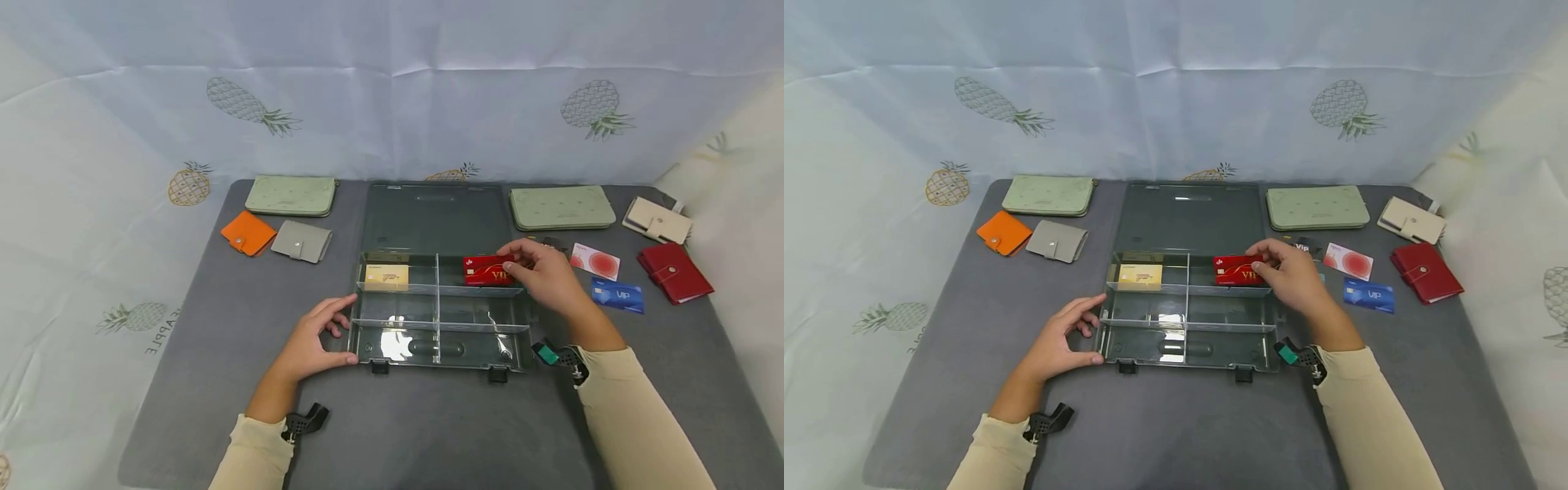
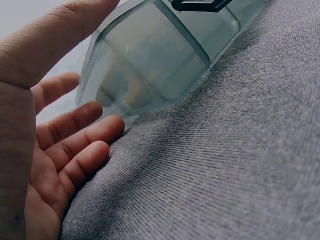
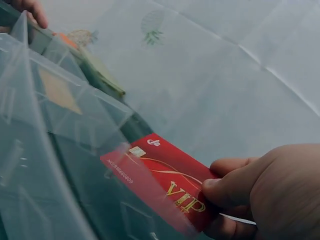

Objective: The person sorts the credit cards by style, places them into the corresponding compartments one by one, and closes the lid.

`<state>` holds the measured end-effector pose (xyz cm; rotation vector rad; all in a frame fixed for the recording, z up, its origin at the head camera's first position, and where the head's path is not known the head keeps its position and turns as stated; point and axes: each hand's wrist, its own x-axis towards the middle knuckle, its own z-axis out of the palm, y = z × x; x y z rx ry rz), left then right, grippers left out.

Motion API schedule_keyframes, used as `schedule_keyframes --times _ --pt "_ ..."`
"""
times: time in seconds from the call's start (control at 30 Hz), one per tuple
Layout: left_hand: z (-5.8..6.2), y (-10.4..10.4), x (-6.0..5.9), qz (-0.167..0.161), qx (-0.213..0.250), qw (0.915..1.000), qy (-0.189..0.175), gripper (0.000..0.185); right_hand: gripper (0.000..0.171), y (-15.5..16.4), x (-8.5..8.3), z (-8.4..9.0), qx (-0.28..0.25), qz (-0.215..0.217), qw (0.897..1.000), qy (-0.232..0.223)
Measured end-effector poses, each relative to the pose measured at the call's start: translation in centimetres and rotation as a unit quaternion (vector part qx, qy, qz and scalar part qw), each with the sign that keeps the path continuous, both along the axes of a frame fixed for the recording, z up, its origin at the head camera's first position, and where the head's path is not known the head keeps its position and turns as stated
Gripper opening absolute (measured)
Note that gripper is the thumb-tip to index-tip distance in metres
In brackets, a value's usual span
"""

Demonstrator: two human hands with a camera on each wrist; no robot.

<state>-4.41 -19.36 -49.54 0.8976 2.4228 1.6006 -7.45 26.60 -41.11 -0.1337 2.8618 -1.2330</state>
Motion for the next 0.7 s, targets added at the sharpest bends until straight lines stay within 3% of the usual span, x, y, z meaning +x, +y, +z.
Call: schedule_keyframes --times 0.47,0.53,0.7 --pt "0.2 0.4 0.1 0.004 0.002 1.0 0.006 0.104 0.017 -2.5 -0.1 -2.4 0.066 0.017 0.996 0.065" --pt "0.7 0.6 0.2 0.006 0.0 1.0 0.006 0.102 0.016 -2.6 -0.1 -2.5 0.065 0.008 0.996 0.06" --pt "3.3 1.3 0.9 0.007 -0.001 1.0 0.005 0.096 0.015 -3.0 -0.2 -2.3 0.082 -0.01 0.996 0.032"
